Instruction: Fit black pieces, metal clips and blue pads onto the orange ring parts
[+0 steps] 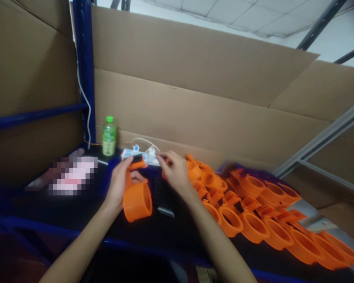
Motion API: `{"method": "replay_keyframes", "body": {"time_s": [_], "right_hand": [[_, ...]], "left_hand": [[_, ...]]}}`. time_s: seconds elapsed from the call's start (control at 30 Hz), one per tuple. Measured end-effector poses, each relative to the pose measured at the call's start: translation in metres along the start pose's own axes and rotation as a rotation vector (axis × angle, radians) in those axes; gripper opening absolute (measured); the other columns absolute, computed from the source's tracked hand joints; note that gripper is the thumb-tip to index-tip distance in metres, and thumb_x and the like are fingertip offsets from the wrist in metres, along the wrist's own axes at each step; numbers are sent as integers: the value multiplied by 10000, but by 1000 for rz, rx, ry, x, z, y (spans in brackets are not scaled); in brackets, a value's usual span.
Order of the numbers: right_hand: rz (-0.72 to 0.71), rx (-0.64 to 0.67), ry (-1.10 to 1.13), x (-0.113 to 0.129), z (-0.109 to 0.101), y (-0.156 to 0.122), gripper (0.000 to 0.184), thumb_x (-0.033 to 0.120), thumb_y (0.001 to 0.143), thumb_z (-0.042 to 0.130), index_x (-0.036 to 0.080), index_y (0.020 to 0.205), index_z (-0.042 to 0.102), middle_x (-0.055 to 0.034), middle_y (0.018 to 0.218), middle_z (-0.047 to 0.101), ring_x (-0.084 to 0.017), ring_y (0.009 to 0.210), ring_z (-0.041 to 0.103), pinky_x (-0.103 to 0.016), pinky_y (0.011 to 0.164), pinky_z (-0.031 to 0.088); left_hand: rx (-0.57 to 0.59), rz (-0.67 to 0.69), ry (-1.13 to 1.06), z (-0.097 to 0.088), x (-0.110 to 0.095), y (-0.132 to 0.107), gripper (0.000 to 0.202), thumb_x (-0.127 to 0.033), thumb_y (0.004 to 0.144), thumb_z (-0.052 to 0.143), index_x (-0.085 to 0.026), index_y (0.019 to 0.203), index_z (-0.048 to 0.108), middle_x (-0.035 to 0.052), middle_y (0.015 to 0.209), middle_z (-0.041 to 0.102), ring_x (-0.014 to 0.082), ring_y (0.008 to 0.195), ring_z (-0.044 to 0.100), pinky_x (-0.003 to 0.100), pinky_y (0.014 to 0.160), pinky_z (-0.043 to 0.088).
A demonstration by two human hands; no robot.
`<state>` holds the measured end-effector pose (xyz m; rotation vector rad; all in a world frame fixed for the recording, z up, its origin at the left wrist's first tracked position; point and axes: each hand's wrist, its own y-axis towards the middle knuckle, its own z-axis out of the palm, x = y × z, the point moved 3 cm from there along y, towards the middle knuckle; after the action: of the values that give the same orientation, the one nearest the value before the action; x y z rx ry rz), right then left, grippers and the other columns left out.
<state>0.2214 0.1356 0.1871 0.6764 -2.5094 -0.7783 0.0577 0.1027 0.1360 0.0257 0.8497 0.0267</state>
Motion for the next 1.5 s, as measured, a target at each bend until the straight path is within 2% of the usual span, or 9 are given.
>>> {"method": "replay_keyframes", "body": {"time_s": [0.07, 0.13, 0.33, 0.57, 0.87, 1.03, 1.2, 1.33, 1.5], "right_hand": [[76, 238, -159, -11, 19, 5, 226, 283, 995, 533, 219, 1089, 728, -67, 1091, 741, -186, 993, 677, -287, 852, 503], [98, 364, -227, -18, 37, 6, 181, 269, 947, 594, 213, 1025, 748, -74, 1077, 746, -203, 996, 679, -289, 848, 493], [196, 506, -332, -23, 78, 6, 247, 277, 886, 656, 154, 1088, 729, -154, 1125, 727, -249, 1038, 675, -309, 867, 481], [263, 557, -361, -20, 96, 7, 276, 245, 929, 573, 125, 1138, 709, -201, 1153, 713, -257, 1067, 675, -324, 903, 477], [316, 379, -169, -35, 86, 10, 223, 140, 906, 530, 102, 994, 732, -207, 1034, 737, -270, 1029, 688, -353, 893, 490], [302, 198, 146, -42, 60, 10, 238, 178, 874, 578, 176, 1056, 730, -85, 1007, 762, -190, 915, 700, -311, 875, 518], [307, 5, 491, -39, 34, 3, 315, 363, 912, 540, 148, 1084, 692, -73, 941, 743, -158, 780, 695, -257, 659, 568], [337, -94, 730, -24, 33, -10, 377, 495, 898, 576, 167, 1075, 639, -34, 795, 696, -129, 558, 630, -222, 438, 511], [338, -64, 1045, -6, 35, -22, 343, 428, 807, 753, 197, 1049, 677, 32, 691, 635, -77, 483, 554, -192, 452, 496]], "left_hand": [[-22, 1, -25, 0, -1, -1, 447, -525, 818, 691, -138, 1034, 632, 104, 826, 764, 185, 480, 671, 291, 468, 549], [-22, -7, -39, 0, -1, -2, 462, -530, 808, 695, -142, 1052, 635, 94, 797, 762, 179, 473, 666, 280, 464, 541], [-24, 27, -63, 1, 0, -3, 450, -503, 798, 719, -146, 1054, 621, 74, 793, 759, 151, 477, 657, 245, 472, 520], [-16, 63, -13, 1, 1, -3, 450, -495, 795, 722, -148, 1054, 598, 100, 865, 776, 180, 521, 702, 279, 528, 556], [-22, 63, 11, 3, 0, -3, 432, -487, 815, 699, -133, 1046, 611, 109, 861, 782, 188, 553, 718, 270, 535, 556], [-45, 64, 32, 3, 0, -3, 403, -483, 829, 699, -139, 1021, 612, 116, 934, 776, 171, 567, 715, 246, 515, 547], [-61, 20, 100, 0, 9, -3, 413, -474, 828, 709, -196, 1112, 596, 64, 989, 750, 172, 546, 714, 260, 496, 563], [-8, 15, 225, 0, 20, 2, 484, -515, 827, 710, -204, 1177, 591, 84, 1066, 730, 205, 649, 743, 265, 477, 569], [50, 46, 269, 3, 22, 4, 462, -507, 852, 691, -180, 1166, 598, 129, 1051, 751, 245, 766, 760, 285, 501, 592]]}}
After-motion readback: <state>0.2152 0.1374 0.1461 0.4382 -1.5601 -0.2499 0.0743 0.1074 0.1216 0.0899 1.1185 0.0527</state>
